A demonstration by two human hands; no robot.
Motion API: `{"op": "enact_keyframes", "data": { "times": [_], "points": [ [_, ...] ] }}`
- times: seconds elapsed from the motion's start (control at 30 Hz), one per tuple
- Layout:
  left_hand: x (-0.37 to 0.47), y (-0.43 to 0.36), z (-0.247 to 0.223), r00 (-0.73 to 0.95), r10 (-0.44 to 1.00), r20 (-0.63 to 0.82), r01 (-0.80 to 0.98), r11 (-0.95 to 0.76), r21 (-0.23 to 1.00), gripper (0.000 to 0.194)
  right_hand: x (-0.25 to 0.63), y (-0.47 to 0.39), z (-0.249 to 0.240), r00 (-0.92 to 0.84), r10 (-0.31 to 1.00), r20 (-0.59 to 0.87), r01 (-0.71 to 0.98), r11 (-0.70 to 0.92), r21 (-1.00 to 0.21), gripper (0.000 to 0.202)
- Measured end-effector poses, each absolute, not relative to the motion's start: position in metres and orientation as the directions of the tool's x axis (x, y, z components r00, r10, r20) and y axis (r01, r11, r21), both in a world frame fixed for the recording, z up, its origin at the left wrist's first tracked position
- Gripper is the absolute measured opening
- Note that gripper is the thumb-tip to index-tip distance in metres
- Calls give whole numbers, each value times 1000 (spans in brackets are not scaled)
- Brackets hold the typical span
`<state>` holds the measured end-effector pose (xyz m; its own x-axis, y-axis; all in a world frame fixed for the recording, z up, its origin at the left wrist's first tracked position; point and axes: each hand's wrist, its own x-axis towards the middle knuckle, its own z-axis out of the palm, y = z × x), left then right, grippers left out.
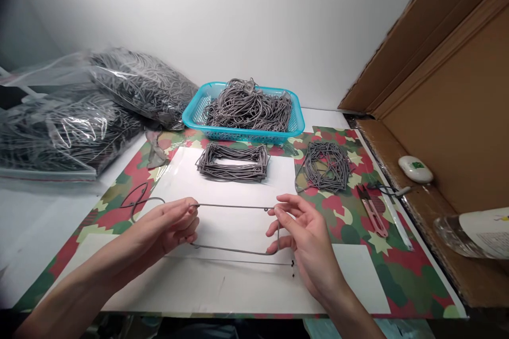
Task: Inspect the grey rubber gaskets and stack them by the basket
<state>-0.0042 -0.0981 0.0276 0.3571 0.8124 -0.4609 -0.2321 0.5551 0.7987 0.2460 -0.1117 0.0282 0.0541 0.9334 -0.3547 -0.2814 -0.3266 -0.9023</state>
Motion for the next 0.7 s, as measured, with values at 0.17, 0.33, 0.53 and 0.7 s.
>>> {"op": "enact_keyframes", "data": {
  "times": [0.17, 0.33, 0.53, 0.7],
  "points": [
    [-7, -97, 25, 322, 836, -444, -99, 496, 863, 38, 245, -115, 36, 51, 944, -325, -283, -299, -911, 30],
    [3, -97, 29, 177, 946, -272, 286, 215, 934, 34, 242, -116, 51, 57, 979, -194, -222, -177, -959, 25],
    [50, -93, 58, 282, 931, 230, 339, -321, 884, 32, 230, -112, 78, 2, 1000, -7, -10, -7, -1000, 14],
    [68, -86, 78, 362, 902, 234, 235, -331, 914, 22, 229, -109, 99, -13, 994, 106, 109, 106, -988, 10]
  ]
}}
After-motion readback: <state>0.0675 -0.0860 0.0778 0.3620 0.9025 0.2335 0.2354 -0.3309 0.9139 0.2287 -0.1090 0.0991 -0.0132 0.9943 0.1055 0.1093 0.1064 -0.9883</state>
